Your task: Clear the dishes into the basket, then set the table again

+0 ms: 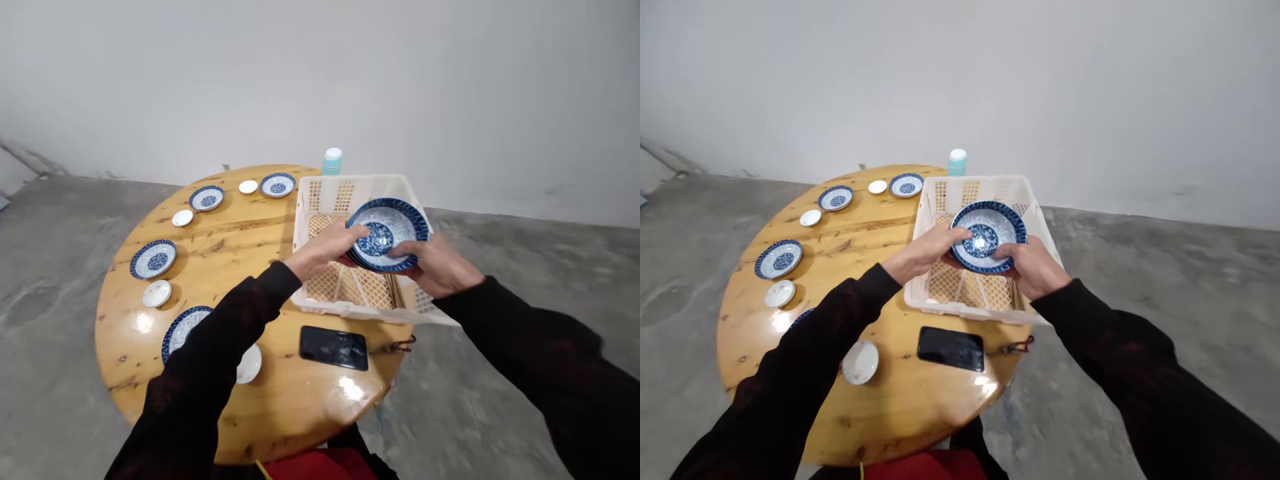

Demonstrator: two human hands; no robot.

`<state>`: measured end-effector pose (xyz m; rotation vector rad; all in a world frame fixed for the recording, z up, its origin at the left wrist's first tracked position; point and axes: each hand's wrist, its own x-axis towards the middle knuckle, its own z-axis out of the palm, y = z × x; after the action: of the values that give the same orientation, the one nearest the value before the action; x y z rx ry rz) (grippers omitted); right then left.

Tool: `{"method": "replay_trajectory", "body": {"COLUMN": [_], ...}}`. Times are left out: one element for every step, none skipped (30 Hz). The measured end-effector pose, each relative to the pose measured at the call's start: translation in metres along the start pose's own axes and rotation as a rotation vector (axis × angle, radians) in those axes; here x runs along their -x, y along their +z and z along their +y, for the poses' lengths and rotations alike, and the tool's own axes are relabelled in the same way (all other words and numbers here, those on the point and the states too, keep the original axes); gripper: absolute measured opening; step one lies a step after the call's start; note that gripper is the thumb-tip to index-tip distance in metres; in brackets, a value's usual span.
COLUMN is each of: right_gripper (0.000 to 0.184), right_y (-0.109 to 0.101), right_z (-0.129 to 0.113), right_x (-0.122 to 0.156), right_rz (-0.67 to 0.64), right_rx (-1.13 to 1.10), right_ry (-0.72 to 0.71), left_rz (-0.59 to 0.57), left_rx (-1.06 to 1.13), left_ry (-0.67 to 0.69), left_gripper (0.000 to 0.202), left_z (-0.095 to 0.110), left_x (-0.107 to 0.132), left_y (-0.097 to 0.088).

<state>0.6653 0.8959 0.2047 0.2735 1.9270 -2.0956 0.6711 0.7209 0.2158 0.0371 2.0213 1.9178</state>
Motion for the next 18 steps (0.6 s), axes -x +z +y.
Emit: {"method": "replay_trajectory", "body": {"right_gripper": [0.023,0.023,0.024,0.024,0.025,0.025,0.025,0.026,0.026,0.027,0.028,0.029,0.030,0.031,0.032,0.032,0.032,0.033], "right_y": [0.000,0.000,0.000,0.000,0.001,0.002,0.004,0.006,0.008,0.011,0.013,0.016,0.019,0.021,0.024,0.027,0.031,0.034], "right_z": [-0.006,-0.009,-0.011,-0.010,-0.008,-0.004,0.001,0.006,0.013,0.019,0.026,0.032,0.038,0.044,0.050,0.055,0.060,0.064], "right_x": [-0.026,-0.052,-0.076,-0.100,-0.121,-0.141,-0.159,-0.176,-0.190,-0.204,-0.216,-0.227,-0.237,-0.247,-0.256,-0.264,-0.273,-0.280], "right_rz": [-0.014,-0.026,-0.039,-0.051,-0.060,-0.064,-0.061,-0.052,-0.041,-0.032,-0.027,-0.027,-0.030,-0.036,-0.039,-0.042,-0.044,-0.044], "right_rx": [-0.015,-0.025,-0.025,-0.021,-0.013,-0.004,0.005,0.013,0.020,0.027,0.031,0.033,0.034,0.035,0.035,0.035,0.035,0.037], "right_ry": [0.049,0.103,0.155,0.202,0.244,0.281,0.314,0.342,0.366,0.387,0.403,0.416,0.426,0.434,0.441,0.448,0.455,0.461], "left_rz": [0.061,0.113,0.164,0.208,0.251,0.297,0.343,0.391,0.435,0.471,0.502,0.526,0.546,0.563,0.580,0.599,0.617,0.633], "left_rx": [0.023,0.044,0.062,0.079,0.096,0.114,0.133,0.157,0.181,0.203,0.220,0.234,0.243,0.248,0.252,0.256,0.260,0.265], "left_ry": [-0.064,-0.124,-0.180,-0.229,-0.268,-0.302,-0.333,-0.363,-0.393,-0.421,-0.445,-0.462,-0.473,-0.480,-0.484,-0.488,-0.491,-0.493], "left_gripper": [0.018,0.017,0.016,0.016,0.017,0.018,0.021,0.024,0.026,0.029,0.030,0.032,0.033,0.034,0.036,0.038,0.040,0.043], "left_z": [0.002,0.001,-0.001,-0.005,-0.011,-0.019,-0.027,-0.037,-0.046,-0.055,-0.064,-0.071,-0.079,-0.085,-0.091,-0.096,-0.101,-0.105], "left_x": [-0.023,-0.046,-0.068,-0.089,-0.108,-0.125,-0.141,-0.154,-0.166,-0.177,-0.186,-0.194,-0.201,-0.208,-0.214,-0.219,-0.224,-0.229], "left_y": [-0.004,-0.009,-0.013,-0.017,-0.021,-0.024,-0.026,-0.028,-0.030,-0.031,-0.032,-0.034,-0.036,-0.039,-0.042,-0.045,-0.049,-0.052]}}
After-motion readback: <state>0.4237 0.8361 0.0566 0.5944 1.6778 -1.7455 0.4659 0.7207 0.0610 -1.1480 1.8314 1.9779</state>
